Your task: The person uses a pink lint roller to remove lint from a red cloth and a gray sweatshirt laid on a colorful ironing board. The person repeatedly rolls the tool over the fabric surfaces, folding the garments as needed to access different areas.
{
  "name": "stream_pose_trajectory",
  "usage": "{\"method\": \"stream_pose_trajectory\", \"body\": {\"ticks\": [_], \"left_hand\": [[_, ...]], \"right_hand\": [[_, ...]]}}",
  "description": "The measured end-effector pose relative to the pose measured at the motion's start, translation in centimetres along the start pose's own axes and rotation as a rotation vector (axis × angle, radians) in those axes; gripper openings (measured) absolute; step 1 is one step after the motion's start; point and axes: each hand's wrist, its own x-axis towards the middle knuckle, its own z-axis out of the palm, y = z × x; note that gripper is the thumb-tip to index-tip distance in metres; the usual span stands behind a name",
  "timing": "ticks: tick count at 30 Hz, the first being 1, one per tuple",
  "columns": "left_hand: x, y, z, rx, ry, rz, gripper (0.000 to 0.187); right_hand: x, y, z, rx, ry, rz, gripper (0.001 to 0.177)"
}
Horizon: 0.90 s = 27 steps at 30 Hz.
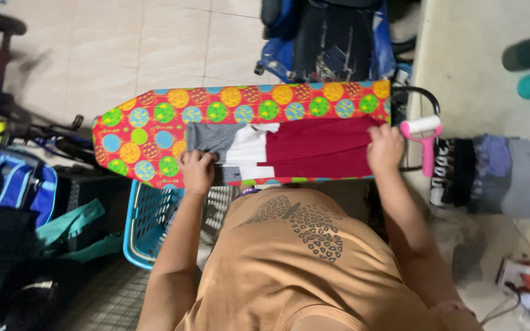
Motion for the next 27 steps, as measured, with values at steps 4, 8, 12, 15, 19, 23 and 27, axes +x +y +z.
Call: {"method": "stream_pose_trajectory", "body": {"ticks": [4,8,12,15,19,23,27], "left_hand": [[0.3,-0.1,0.1,0.044,-0.081,0.003,0.014],[0.7,0.2,0.3,0.093,-0.12,-0.021,0.011],[0.4,0.0,1.1,0.121,-0.105,-0.042,0.013],[0.1,0.2,2.0,0.16,-0.087,-0.08,0.012],[0.4,1.8,1.7,0.239,-0.095,-0.143,0.012],[2.2,5.7,0.3,0.205,-0.061,-0.131,0.03],[4.2,10.3,2.0,-0.021,-0.183,0.027,0.051]], "right_hand": [[-2.6,-1.5,1.1,0.071,0.071,0.021,0.04],[-3.7,-0.3,1.6,0.177,0.094,0.12,0.036],[-3.4,2.6,1.6,0.152,0.23,0.152,0.027],[-4.5,4.1,2.3,0.137,0.155,0.102,0.019],[-7.4,4.7,3.6,0.236,0.007,0.141,0.015],[-7.8,7.1,6.8,0.389,0.132,0.305,0.015],[-4.9,8.8,10.2,0.759,-0.025,0.64,0.064]]}}
